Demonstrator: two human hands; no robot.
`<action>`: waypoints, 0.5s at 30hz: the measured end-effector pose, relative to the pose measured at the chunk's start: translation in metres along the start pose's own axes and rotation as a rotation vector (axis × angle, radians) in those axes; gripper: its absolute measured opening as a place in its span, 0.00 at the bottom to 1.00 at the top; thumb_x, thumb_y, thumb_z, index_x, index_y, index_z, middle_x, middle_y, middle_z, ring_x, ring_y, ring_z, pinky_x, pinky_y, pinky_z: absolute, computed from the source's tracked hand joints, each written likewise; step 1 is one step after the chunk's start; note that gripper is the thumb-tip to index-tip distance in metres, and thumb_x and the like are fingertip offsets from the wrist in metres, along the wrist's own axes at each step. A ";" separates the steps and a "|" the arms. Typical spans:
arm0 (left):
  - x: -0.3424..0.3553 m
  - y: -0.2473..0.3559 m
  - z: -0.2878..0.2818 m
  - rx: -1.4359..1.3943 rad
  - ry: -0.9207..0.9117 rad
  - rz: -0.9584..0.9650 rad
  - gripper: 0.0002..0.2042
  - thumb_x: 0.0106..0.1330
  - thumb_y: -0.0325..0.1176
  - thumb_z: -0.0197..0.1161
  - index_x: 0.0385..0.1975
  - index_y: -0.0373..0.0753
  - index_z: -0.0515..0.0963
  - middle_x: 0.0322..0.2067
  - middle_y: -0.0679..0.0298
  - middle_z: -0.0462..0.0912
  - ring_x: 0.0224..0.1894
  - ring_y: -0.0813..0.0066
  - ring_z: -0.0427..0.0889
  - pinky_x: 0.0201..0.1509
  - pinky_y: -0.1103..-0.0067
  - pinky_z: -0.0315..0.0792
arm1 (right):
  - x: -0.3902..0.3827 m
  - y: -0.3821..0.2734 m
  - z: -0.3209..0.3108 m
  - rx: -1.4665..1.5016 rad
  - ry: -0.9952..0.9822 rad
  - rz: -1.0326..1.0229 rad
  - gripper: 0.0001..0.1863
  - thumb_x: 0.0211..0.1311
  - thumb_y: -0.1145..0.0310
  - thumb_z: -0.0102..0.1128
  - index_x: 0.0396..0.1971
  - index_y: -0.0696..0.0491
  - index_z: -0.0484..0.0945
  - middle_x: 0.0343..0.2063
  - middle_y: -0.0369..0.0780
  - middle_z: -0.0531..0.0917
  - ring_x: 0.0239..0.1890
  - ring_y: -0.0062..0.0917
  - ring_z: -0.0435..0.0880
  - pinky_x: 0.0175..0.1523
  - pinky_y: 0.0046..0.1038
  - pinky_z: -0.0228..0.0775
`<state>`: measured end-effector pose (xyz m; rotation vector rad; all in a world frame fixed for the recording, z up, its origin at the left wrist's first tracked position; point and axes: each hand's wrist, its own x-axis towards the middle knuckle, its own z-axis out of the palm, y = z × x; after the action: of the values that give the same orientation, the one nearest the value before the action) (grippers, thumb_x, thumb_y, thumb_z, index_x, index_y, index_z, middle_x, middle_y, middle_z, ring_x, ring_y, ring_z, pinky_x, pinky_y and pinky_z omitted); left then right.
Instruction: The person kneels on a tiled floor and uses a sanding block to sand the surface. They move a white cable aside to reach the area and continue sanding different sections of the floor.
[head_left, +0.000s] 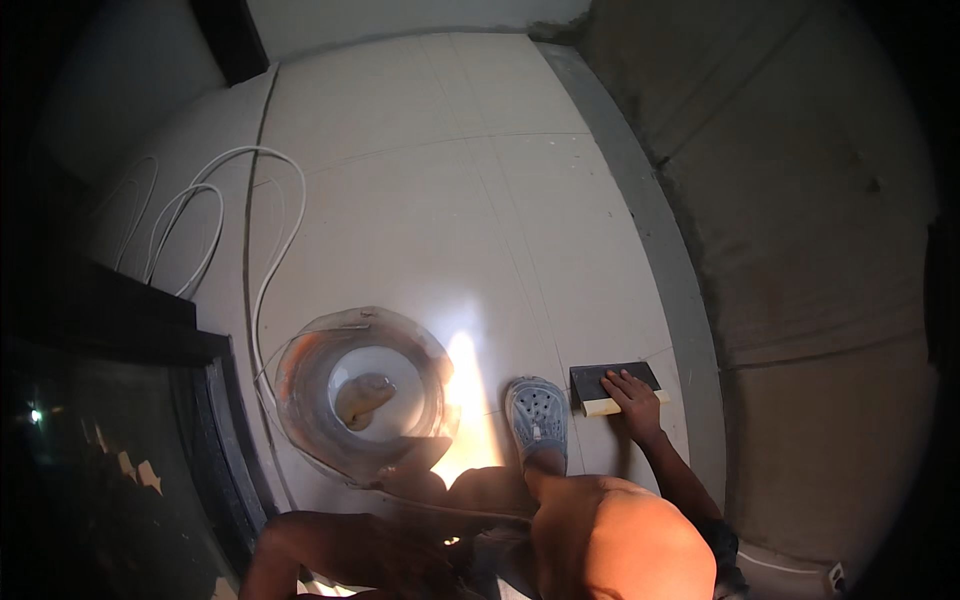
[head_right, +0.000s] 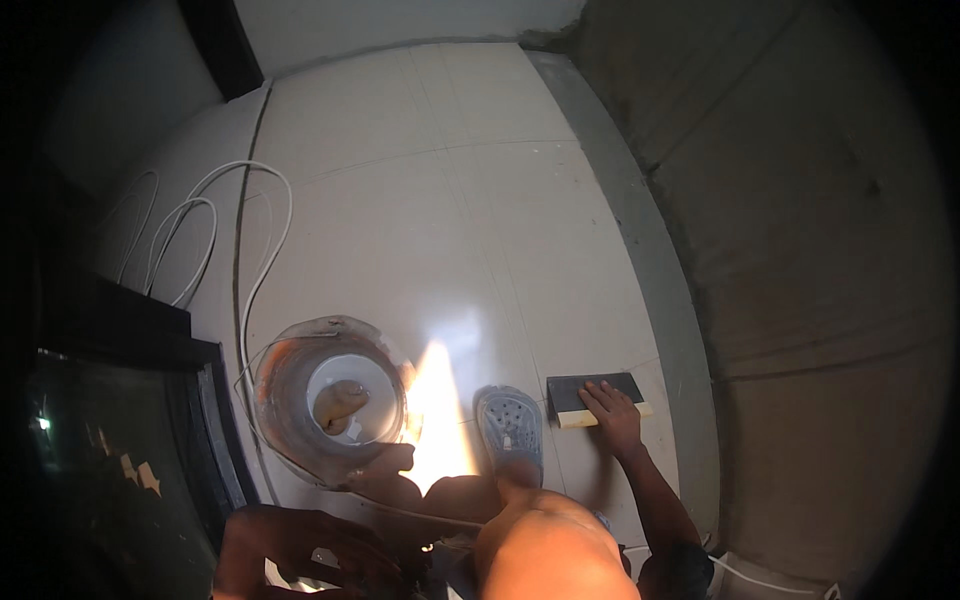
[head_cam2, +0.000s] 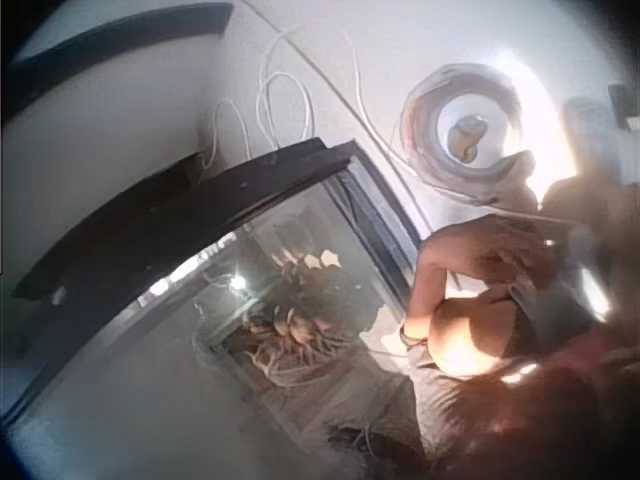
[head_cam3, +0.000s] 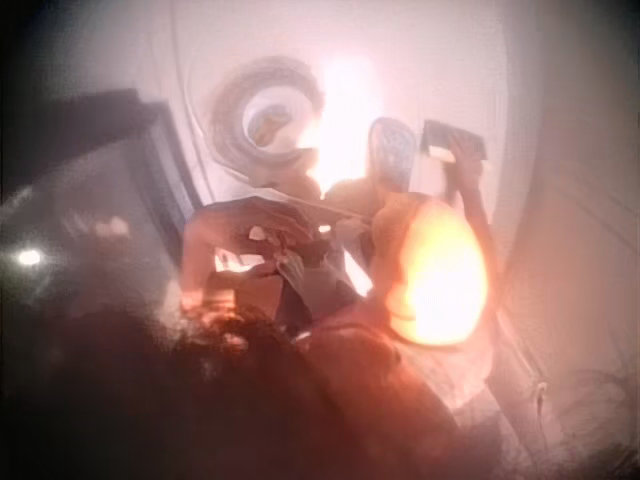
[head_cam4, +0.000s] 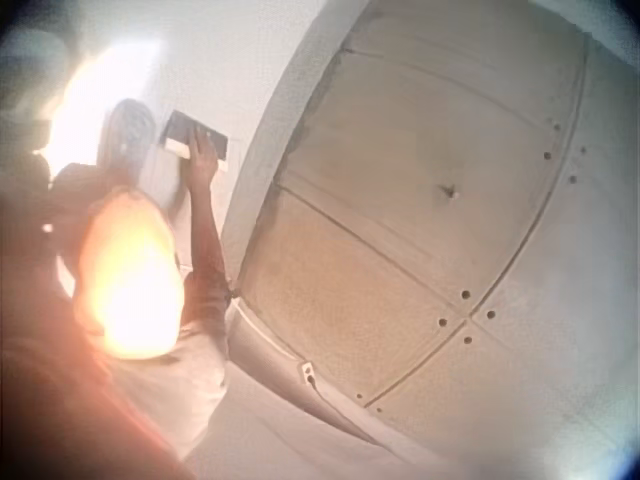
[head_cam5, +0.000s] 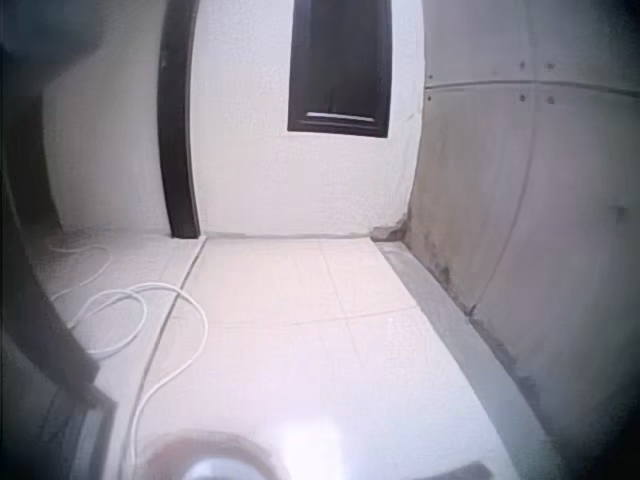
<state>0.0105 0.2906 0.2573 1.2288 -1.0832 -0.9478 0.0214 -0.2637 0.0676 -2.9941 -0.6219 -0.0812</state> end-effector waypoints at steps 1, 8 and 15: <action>0.009 0.024 0.004 -0.175 0.121 -0.103 0.25 0.75 0.40 0.69 0.68 0.41 0.78 0.54 0.55 0.86 0.51 0.66 0.89 0.49 0.71 0.85 | -0.004 0.011 0.000 -0.008 0.000 0.025 0.27 0.61 0.73 0.62 0.63 0.48 0.83 0.64 0.41 0.85 0.66 0.44 0.84 0.67 0.45 0.76; -0.043 0.071 -0.030 -0.036 0.990 -0.671 0.16 0.79 0.41 0.65 0.54 0.35 0.85 0.45 0.60 0.89 0.41 0.76 0.84 0.39 0.79 0.76 | 0.002 0.035 0.035 0.035 0.048 0.178 0.31 0.57 0.79 0.63 0.64 0.51 0.83 0.66 0.44 0.84 0.69 0.49 0.81 0.70 0.45 0.73; -0.072 0.014 -0.052 0.003 1.751 -0.943 0.18 0.82 0.50 0.60 0.47 0.39 0.78 0.38 0.63 0.78 0.36 0.75 0.76 0.38 0.76 0.70 | 0.039 0.020 0.016 0.060 0.017 0.301 0.29 0.62 0.78 0.61 0.65 0.50 0.82 0.67 0.42 0.83 0.70 0.46 0.80 0.72 0.44 0.71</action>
<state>0.0434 0.3735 0.2617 1.8684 0.9372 -0.1558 0.0656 -0.2654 0.0527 -2.9845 -0.1641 -0.0665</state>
